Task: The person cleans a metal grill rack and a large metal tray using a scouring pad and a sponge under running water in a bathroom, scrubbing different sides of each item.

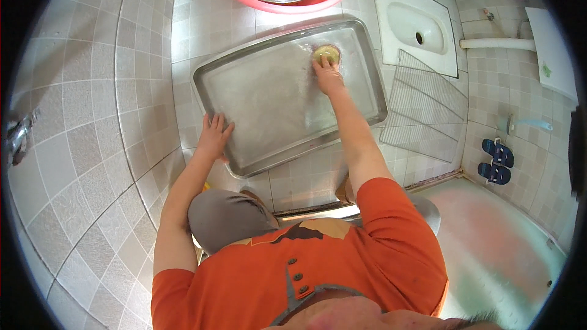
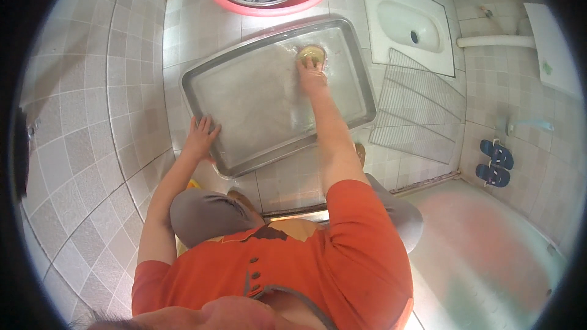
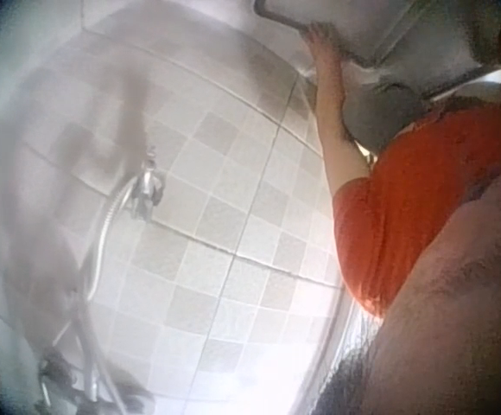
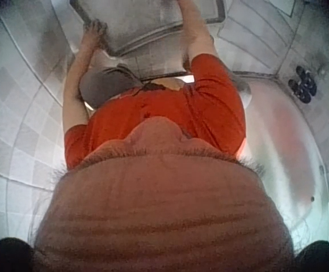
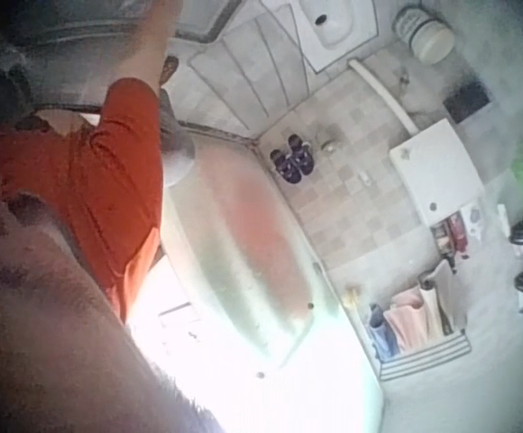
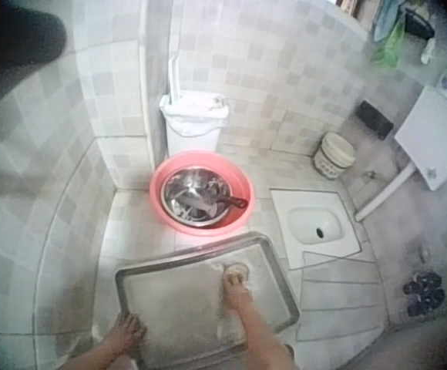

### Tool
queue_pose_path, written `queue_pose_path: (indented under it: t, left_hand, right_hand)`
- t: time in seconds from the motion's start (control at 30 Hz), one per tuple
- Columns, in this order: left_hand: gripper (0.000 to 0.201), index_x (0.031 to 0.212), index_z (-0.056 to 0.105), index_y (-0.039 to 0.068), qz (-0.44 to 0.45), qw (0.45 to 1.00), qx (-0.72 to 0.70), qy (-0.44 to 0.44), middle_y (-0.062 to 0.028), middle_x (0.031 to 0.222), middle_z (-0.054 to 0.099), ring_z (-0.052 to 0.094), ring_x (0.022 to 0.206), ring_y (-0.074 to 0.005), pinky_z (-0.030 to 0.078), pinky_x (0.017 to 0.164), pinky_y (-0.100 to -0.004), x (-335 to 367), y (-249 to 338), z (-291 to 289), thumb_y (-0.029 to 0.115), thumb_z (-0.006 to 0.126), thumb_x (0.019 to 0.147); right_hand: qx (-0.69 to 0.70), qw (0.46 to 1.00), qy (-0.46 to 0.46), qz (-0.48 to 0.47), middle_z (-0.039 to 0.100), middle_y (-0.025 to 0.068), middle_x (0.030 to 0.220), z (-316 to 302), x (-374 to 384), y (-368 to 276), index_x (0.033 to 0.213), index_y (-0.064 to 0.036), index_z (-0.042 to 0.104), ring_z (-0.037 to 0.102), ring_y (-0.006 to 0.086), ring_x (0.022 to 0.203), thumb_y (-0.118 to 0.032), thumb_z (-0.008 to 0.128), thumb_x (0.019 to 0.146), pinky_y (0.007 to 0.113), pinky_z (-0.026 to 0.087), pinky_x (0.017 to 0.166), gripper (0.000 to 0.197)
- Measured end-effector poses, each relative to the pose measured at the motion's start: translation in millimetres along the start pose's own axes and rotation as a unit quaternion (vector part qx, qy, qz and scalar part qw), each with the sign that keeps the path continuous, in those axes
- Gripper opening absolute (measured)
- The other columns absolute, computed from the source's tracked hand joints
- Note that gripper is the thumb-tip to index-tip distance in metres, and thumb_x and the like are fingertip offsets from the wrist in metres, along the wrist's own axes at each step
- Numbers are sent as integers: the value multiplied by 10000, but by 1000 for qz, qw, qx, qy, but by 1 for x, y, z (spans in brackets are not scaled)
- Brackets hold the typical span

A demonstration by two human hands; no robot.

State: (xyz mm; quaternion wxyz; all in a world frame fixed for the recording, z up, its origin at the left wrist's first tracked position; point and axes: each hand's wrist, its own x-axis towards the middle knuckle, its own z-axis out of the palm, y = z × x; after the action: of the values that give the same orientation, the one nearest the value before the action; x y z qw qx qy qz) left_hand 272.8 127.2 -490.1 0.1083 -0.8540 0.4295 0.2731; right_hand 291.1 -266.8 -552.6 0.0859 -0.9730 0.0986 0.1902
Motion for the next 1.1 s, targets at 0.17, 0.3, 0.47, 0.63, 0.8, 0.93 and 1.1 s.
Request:
queue_pose_path:
  t: [0.17,0.3,0.47,0.63,0.8,0.93,1.1]
  left_hand:
    - [1149,1382,349,138,-6,999,17,-39,-221,1409,308,293,1317,-353,122,1091,-550,-3,2,-7,480,848,405]
    - [1158,1378,360,134,0,1000,6,-19,-247,1408,303,279,1326,-370,130,1081,-572,0,2,-3,450,859,383]
    - [1167,1383,357,156,-3,1000,2,-31,-251,1415,290,274,1327,-380,128,1077,-579,0,4,-5,455,863,375]
    - [1146,1396,335,203,-12,998,11,-53,-245,1416,294,272,1331,-373,104,1086,-566,2,4,1,487,854,414]
    - [1070,1390,343,221,34,997,21,-67,-152,1437,309,312,1316,-364,167,1066,-585,-5,11,-22,422,855,473]
    - [1034,1388,349,223,65,996,-18,-52,-121,1438,319,330,1305,-365,195,1055,-590,-6,15,5,395,848,499]
    - [983,1355,392,203,64,996,-41,-52,-137,1401,367,347,1288,-364,207,1058,-578,-8,14,6,378,844,500]
  right_hand:
    - [18,999,-15,37,250,152,1472,3,-18,22,1384,-194,343,298,427,1298,7,475,790,449,320,1060,641]
    - [21,999,3,48,235,152,1478,40,-42,54,1377,-202,359,273,433,1305,4,473,784,462,288,1076,638]
    - [-80,997,-18,2,242,145,1479,56,-79,30,1370,-228,377,291,435,1302,-68,435,830,484,298,1068,567]
    - [1,999,-42,-14,273,127,1464,41,-109,-31,1335,-213,414,311,423,1295,-69,491,809,496,359,1022,550]
    - [-16,997,-46,-66,317,116,1436,41,-136,-68,1330,-190,411,344,408,1275,-55,545,788,477,417,962,574]
    - [-13,993,-83,-84,318,135,1431,45,-155,-93,1328,-157,410,356,403,1261,-58,543,796,461,440,929,558]
    - [39,995,-71,-59,362,200,1374,57,-181,-98,1299,-108,425,437,421,1187,-68,561,786,474,451,909,533]
